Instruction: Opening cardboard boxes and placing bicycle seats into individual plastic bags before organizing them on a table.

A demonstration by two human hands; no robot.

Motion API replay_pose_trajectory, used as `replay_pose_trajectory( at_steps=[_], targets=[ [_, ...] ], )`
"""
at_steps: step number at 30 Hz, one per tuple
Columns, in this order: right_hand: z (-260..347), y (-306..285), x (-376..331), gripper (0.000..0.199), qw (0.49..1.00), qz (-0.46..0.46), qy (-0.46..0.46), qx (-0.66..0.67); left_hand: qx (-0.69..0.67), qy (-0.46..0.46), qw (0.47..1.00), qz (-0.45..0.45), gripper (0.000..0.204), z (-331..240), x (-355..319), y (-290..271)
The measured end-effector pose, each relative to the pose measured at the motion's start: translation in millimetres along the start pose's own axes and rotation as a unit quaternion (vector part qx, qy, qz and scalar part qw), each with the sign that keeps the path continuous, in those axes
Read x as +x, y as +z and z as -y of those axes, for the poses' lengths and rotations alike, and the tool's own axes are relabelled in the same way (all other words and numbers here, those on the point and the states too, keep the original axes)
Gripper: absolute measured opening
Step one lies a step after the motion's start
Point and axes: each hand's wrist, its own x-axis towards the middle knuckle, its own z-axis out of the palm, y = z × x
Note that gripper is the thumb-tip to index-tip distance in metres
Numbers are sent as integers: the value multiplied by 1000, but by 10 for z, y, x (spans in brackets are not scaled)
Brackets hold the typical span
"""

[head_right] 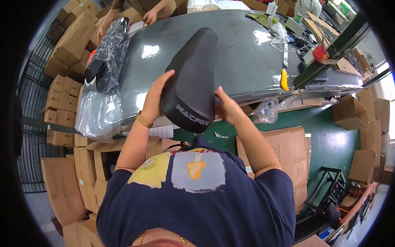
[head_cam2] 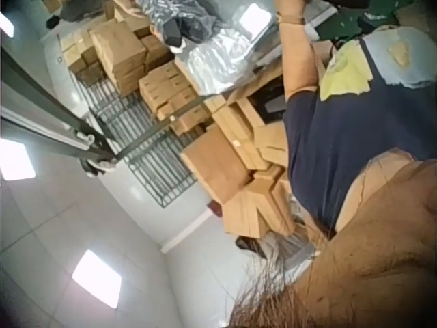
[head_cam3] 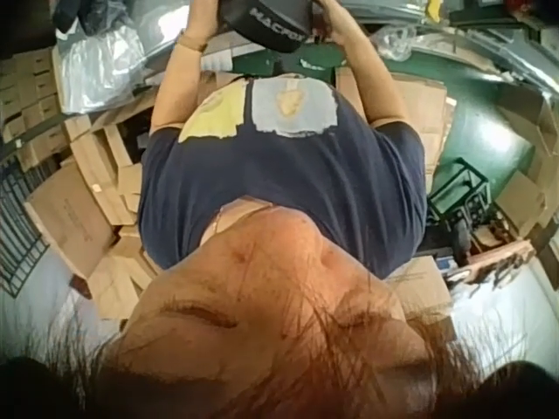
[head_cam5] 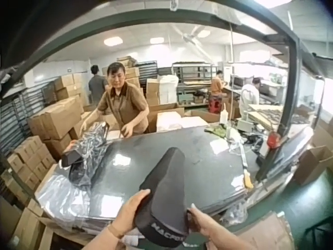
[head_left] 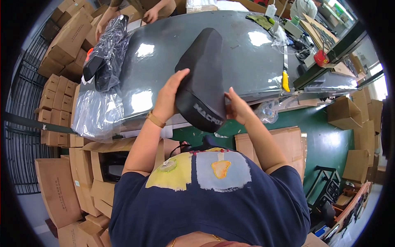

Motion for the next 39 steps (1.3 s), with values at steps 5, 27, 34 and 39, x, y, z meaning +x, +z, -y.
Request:
replay_pose_trajectory(
  at_steps=[5, 27, 34, 39],
  targets=[
    [412, 39, -215, 76, 992, 29, -94, -74, -166, -93, 980, -61, 65, 442, -84, -62],
    [1187, 1635, 340, 82, 483, 230, -619, -575, -514, -384, 744, -186, 57, 345, -1634, -574],
    [1881, 2932, 917, 58, 393, 317, -459, -731, -433, -311, 841, -93, 33, 1304, -1862, -763],
    [1774, 3184, 1693, 53, 474, 286, -285, -783, 312, -475, 728, -385, 28, 2594, -2281, -1249]
  ],
)
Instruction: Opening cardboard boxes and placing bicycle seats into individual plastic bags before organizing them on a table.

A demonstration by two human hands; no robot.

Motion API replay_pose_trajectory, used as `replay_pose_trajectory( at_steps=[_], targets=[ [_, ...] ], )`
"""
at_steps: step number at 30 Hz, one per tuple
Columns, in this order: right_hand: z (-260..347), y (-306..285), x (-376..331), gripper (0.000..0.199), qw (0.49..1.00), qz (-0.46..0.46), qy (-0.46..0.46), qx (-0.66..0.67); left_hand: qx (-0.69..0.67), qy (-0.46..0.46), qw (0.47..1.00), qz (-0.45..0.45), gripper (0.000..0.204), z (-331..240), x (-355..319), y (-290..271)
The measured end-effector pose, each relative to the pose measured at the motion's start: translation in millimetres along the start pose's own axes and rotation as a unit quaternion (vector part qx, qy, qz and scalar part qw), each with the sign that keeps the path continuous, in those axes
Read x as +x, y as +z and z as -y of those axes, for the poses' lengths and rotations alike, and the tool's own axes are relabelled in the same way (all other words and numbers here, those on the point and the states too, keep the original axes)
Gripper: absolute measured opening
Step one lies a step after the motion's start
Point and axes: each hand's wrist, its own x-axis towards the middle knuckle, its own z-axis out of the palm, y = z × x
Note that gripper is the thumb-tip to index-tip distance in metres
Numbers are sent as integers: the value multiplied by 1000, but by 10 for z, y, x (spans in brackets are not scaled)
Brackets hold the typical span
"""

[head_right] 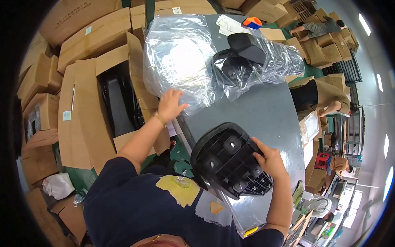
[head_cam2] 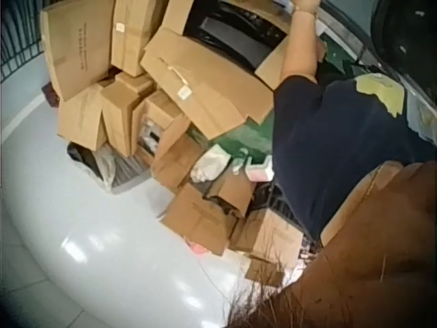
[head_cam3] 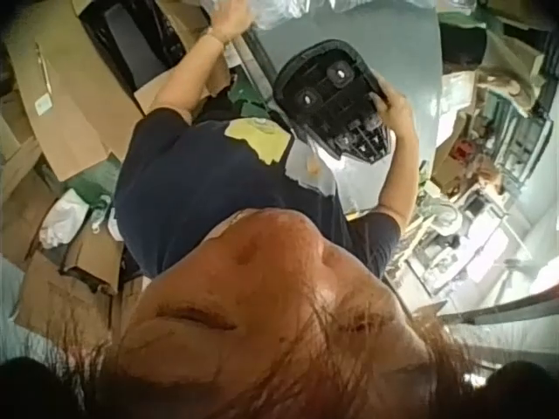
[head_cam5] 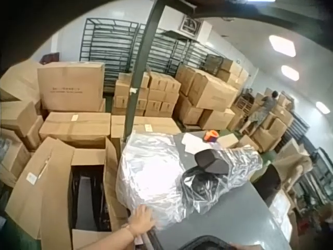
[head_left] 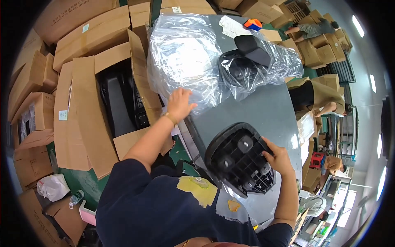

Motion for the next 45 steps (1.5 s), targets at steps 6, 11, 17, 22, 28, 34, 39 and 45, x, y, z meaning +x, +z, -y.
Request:
replay_pose_trajectory(
  at_steps=[6, 11, 17, 22, 28, 34, 39, 45],
  targets=[
    [-767, 228, 415, 50, 995, 38, 89, 20, 35, 75, 987, 136, 14, 359, 389, 210],
    [-1328, 694, 490, 48, 987, 36, 146, 50, -350, -215, 902, 133, 21, 437, 688, 153],
    [-1002, 631, 588, 49, 984, -139, -14, -111, -576, -300, 758, 54, 15, -199, 978, -522],
    [57, 865, 1052, 59, 888, -14, -41, 458, -515, -243, 765, 302, 15, -1124, 499, -474],
    [83, 988, 1302, 16, 884, -67, -5, 463, -720, -403, 553, 113, 26, -882, 198, -442],
    [-315, 998, 1350, 10, 956, -220, 6, 193, -604, -354, 685, 202, 23, -1066, 3, -663],
    [-259, 305, 1392, 10, 715, -39, 62, 695, -32, -152, 982, 109, 23, -561, -237, -394],
    [-310, 134, 1401, 11, 715, 113, 45, 688, -574, -515, 613, 172, 40, -10, -198, -374]
  ],
)
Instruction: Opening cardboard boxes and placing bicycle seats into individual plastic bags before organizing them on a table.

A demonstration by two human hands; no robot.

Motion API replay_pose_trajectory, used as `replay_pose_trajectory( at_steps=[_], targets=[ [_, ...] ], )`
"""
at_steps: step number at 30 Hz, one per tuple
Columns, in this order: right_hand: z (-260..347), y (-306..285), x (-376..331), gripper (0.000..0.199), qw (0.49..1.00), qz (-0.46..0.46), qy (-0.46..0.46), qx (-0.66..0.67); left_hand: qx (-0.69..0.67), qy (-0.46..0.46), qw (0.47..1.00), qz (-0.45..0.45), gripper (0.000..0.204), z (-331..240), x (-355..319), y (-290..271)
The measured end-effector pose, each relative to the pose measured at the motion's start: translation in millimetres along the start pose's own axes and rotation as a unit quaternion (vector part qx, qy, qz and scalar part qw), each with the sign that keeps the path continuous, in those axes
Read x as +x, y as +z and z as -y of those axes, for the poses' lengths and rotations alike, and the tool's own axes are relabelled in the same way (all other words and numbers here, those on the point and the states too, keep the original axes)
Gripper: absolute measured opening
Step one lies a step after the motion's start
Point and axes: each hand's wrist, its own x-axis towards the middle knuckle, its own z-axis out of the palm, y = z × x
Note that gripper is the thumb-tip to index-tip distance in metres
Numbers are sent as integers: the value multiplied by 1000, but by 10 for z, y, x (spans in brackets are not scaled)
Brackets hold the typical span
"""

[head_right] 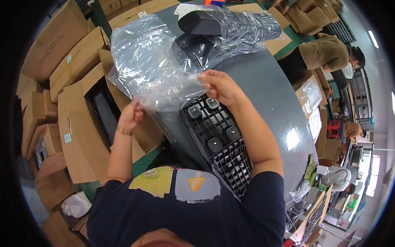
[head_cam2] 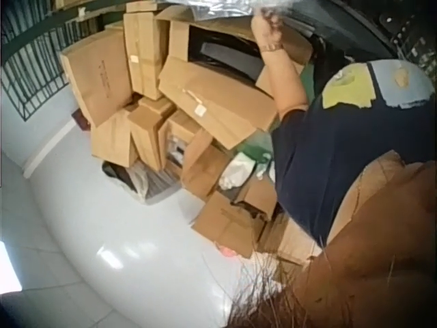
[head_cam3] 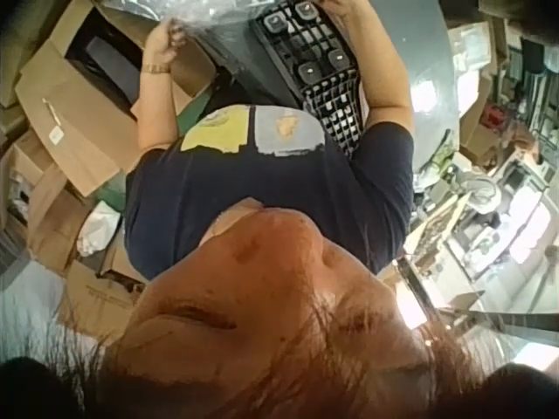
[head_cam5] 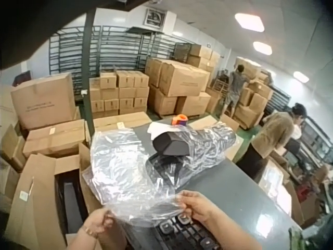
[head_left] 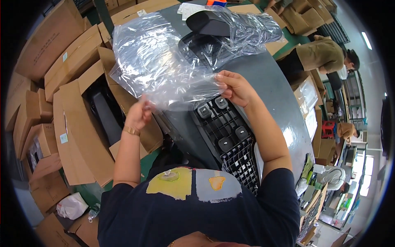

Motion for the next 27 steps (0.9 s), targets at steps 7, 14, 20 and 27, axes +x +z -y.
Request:
replay_pose_trajectory(
  at_steps=[7, 14, 20, 27],
  targets=[
    [453, 122, 139, 22, 541, -13, -514, -666, -228, 498, 808, 218, 22, -785, -805, 864],
    [-511, -1072, 401, 40, 599, -53, -8, -799, 692, 360, 626, -1, 38, 729, -4, 1032],
    [-894, -1233, -102, 46, 761, -89, 37, -641, 618, 313, 720, -44, 57, 1025, -82, 1197],
    [-828, -1569, -881, 32, 678, -267, -90, -679, 663, 283, 690, 70, 64, 1070, -183, 1947]
  ],
)
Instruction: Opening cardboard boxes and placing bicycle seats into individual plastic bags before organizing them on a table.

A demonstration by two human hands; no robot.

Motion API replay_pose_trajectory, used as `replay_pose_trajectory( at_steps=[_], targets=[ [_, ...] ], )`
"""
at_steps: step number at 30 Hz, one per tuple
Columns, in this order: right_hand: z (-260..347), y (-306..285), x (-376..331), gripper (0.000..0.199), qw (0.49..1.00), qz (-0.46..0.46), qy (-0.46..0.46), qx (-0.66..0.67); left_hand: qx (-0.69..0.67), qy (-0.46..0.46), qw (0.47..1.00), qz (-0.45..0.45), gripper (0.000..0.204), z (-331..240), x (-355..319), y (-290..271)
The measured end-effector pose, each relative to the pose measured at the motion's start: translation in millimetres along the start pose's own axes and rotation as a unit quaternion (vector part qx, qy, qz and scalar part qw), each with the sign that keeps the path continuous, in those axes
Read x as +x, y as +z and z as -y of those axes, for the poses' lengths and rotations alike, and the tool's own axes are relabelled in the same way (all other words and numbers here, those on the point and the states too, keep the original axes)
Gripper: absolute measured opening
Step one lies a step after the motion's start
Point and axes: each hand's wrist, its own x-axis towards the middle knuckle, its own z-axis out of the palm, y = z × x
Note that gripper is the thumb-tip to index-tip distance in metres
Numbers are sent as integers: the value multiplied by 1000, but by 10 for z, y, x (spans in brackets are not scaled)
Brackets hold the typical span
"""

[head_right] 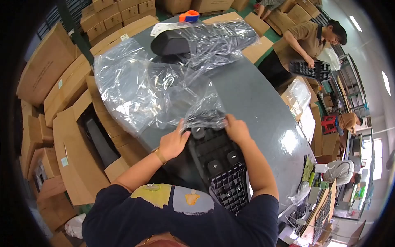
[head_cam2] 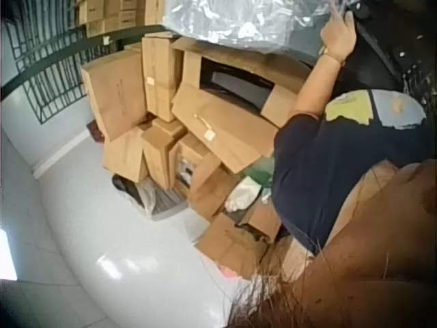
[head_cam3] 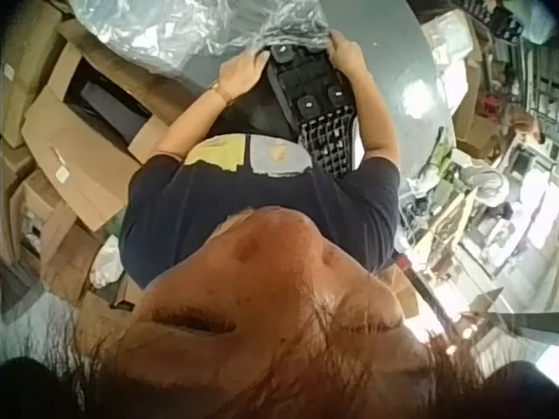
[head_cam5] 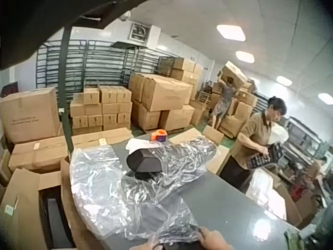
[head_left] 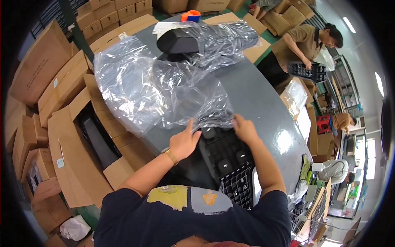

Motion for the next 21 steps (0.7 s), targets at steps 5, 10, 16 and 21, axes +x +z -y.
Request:
replay_pose_trajectory(
  at_steps=[5, 10, 16, 21],
  targets=[
    [-881, -760, 156, 39, 966, -145, 202, -78, 25, 84, 995, 55, 45, -1061, 925, 140],
    [-1745, -347, -455, 58, 895, -212, 380, 101, -112, 244, 959, -96, 31, -1127, 1382, 1123],
    [-1212, 488, -1858, 52, 789, -334, 409, 314, -132, 389, 903, -124, 21, -1186, 498, 1159],
    [-446, 657, -3201, 50, 845, -21, 442, 299, -98, 423, 900, 21, 15, -1100, -180, 976]
  ],
)
